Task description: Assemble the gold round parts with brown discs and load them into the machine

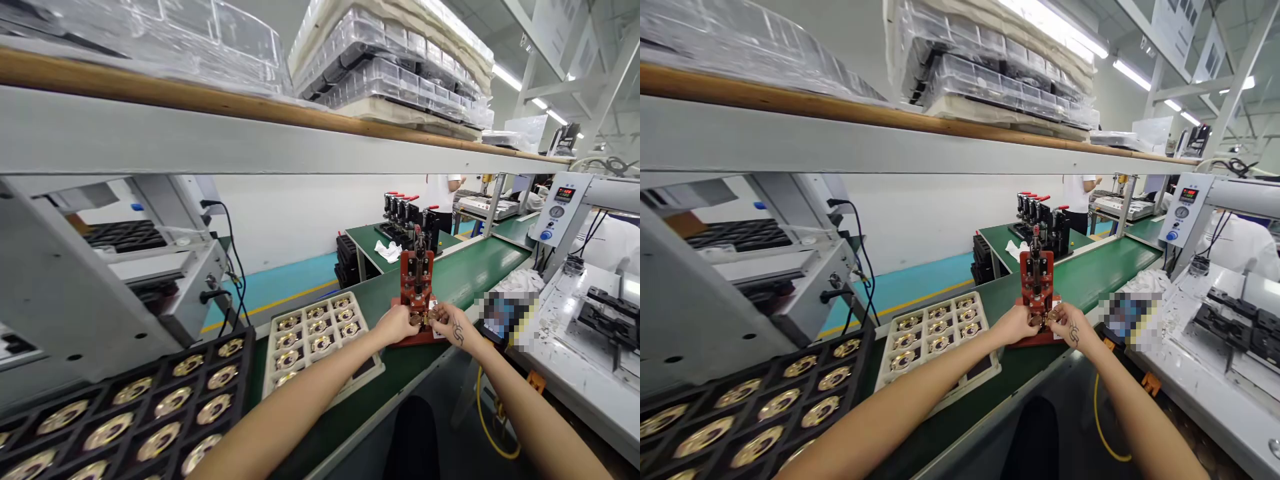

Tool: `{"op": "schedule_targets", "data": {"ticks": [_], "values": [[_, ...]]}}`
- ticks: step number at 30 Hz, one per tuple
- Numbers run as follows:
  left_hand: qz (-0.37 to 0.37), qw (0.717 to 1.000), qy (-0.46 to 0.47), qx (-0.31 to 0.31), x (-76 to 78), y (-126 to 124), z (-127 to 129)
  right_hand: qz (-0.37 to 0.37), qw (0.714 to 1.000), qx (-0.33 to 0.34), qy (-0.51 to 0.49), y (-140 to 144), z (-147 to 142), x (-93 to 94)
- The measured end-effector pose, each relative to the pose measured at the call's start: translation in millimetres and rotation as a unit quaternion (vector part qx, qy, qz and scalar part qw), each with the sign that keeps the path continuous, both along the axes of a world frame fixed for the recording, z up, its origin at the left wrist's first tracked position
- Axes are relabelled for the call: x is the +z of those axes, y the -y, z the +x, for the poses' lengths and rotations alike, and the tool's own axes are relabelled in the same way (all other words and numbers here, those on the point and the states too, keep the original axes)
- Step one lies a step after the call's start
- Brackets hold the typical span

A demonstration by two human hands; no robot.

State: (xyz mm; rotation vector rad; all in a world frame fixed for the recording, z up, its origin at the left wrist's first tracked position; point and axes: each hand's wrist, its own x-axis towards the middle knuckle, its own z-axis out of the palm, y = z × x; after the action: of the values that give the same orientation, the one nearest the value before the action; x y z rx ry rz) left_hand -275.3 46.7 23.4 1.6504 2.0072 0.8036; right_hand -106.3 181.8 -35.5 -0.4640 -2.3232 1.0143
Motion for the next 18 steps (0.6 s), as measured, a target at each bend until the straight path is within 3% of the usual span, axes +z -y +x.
{"op": "schedule_targets", "data": {"ticks": [5,9,12,15,18], "values": [[0.017,1.0,0.015,0.009,7.4,31.7,-16.3,0.02,0.998,0.043,0.045,-3.7,-22.7,-2.1],[0.038,0.998,0.022,0.034,30.6,70.5,-37.7,0.037,0.993,0.097,0.063,4.1,-37.0,6.5],[0.065,0.99,0.104,0.07,47.2,108.3,-50.9,0.044,0.992,0.101,0.06,6.1,-28.3,18.6],[0.079,0.963,0.232,0.111,59.8,146.4,-55.8,0.044,0.996,0.065,0.031,-6.3,-16.1,47.5],[0.115,0.948,0.263,0.14,74.1,167.2,-48.0,0.041,0.998,0.0,-0.049,-25.1,-25.0,103.1]]}}
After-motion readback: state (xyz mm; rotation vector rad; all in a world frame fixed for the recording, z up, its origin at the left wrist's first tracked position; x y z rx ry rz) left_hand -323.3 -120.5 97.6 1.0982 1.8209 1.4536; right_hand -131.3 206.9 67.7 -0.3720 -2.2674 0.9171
